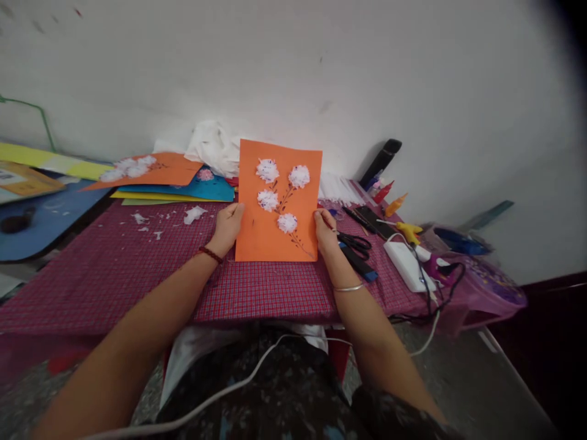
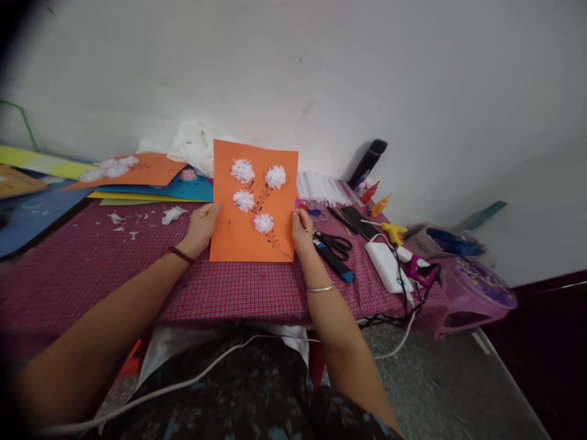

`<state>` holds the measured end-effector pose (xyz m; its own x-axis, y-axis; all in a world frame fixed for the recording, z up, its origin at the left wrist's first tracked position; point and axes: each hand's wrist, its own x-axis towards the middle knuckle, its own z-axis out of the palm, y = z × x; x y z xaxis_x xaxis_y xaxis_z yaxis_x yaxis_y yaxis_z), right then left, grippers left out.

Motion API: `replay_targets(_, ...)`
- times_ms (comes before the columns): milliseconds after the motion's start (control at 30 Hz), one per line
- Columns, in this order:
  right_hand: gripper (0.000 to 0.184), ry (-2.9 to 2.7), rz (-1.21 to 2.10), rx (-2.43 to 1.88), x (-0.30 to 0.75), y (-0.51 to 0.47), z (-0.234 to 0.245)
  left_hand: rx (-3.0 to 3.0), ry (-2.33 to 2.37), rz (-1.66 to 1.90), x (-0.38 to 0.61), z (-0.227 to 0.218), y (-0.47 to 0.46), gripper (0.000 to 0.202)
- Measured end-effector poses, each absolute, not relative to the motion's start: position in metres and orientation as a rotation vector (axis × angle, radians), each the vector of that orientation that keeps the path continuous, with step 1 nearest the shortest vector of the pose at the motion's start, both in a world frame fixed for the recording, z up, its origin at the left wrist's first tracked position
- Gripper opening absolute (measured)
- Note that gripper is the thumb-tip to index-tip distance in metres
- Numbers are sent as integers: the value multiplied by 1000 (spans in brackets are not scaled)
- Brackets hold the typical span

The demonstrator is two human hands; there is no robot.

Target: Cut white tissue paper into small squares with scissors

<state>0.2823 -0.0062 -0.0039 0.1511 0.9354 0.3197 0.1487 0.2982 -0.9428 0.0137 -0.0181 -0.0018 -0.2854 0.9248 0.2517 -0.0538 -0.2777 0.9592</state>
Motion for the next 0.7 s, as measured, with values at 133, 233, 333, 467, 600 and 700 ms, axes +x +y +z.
replay_targets(133, 28, -1230, 725, -1125, 280, -4, -10, 1221, 1225, 1662, 16, -5, -16, 30)
replay_targets(233, 29, -1215, 725, -1115, 278, -3, -12, 1265, 1238, 1677, 17, -4, -17, 30)
replay_targets(333, 31, -1201, 728, -1110, 276, -2, -11, 1330, 1252, 1708, 16, 1, -20, 30)
replay_targets(467, 34, -1191, 736, -1109, 273, -3, -8, 1409, 1258, 1767, 14, 8, -24, 35)
replay_targets(600, 36, -1195, 746, -1115, 272, -5, -7, 1434, 1244, 1780, 14, 10, -25, 35)
replay_targets(700, 36, -1202, 756, -1123, 275, -6, -8, 1391, 1205, 1762, 15, 8, -25, 33)
